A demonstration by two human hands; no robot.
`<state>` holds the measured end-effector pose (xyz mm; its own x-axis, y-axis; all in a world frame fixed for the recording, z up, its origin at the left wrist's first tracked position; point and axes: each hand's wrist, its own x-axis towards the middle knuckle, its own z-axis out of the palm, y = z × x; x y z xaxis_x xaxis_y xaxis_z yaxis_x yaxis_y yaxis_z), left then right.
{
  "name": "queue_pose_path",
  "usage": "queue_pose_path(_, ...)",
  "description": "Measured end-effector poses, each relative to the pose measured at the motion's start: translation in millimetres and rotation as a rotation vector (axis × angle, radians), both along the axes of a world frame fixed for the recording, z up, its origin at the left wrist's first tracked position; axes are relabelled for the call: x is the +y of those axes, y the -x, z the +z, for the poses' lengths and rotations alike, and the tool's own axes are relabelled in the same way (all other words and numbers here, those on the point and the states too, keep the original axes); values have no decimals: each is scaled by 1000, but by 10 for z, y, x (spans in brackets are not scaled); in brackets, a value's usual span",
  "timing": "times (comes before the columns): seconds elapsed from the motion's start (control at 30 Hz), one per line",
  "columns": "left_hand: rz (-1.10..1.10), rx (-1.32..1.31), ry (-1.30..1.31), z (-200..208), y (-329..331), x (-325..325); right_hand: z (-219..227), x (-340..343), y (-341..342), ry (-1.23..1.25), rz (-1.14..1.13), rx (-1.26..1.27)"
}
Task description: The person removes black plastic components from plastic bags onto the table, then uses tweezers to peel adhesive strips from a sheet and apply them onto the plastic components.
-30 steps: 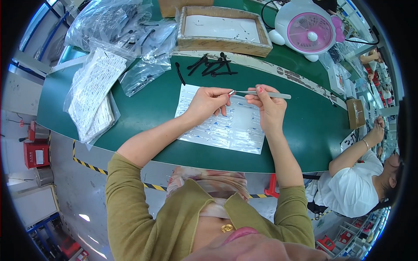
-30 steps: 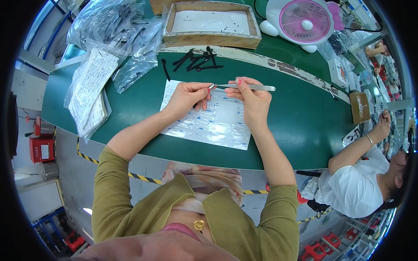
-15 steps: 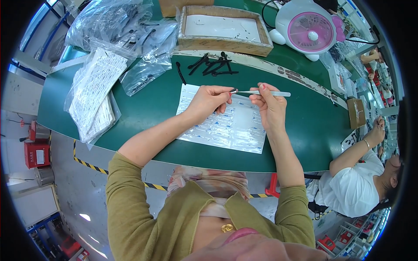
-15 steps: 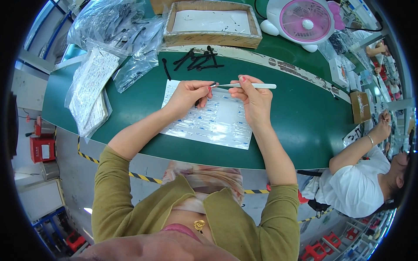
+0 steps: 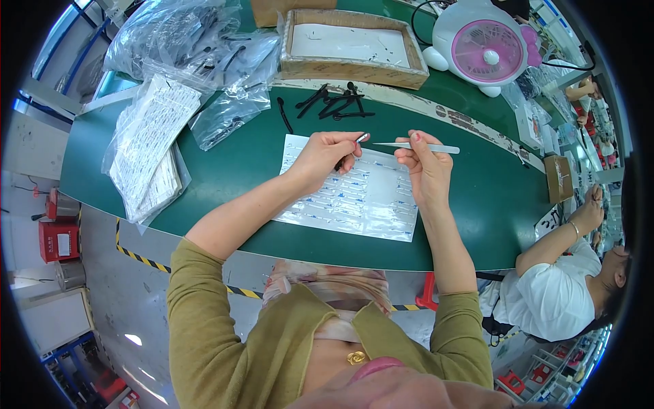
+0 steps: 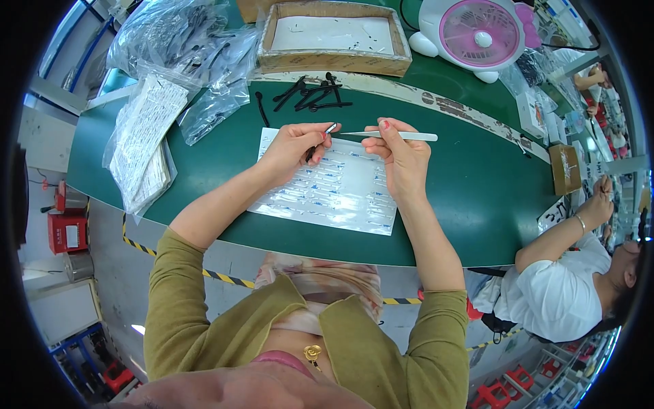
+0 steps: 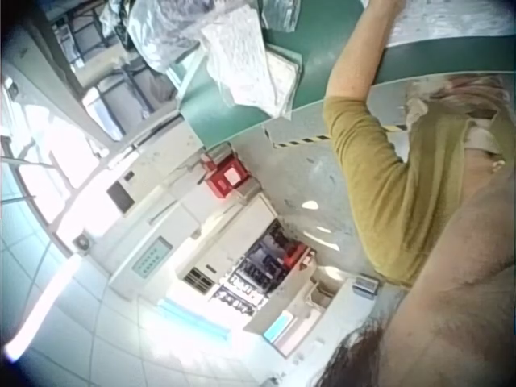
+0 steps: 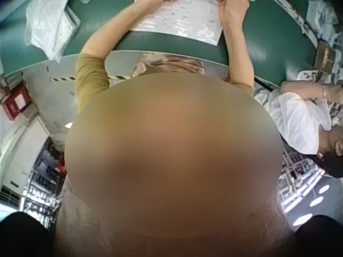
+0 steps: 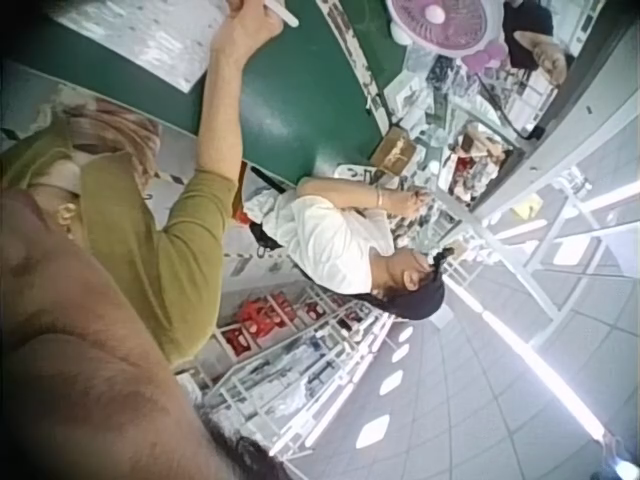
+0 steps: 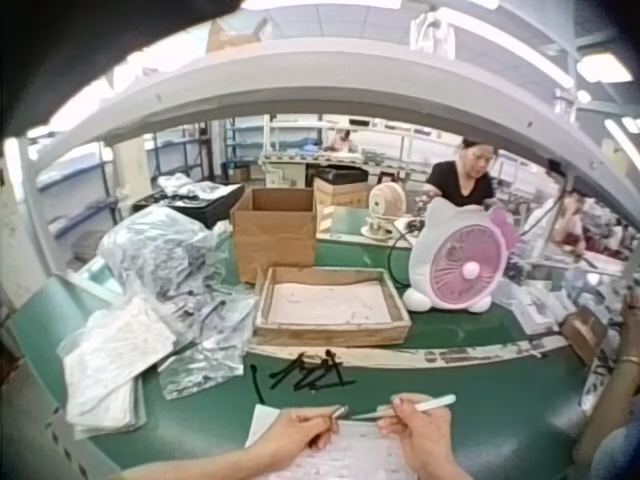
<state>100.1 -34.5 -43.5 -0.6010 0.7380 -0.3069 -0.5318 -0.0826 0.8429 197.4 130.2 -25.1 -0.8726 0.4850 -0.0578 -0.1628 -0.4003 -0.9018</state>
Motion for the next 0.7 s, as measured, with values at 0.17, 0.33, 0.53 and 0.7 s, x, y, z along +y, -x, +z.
queue_pose_path(0.17,3,17,-6,17,-19,-4,0,-41,15,-56,-57,40)
queue_pose_path(0.33,-12,22,-4,2,-19,-8,-13,-64,19,-61,-35,41)
queue_pose_path(0.53,-5,44,9,18,-38,-3,-22,-74,4,-82,-14,36)
queue_pose_path(0.7,0,21,-16,7,-27,1,-20,-111,-22,-121,-3,39)
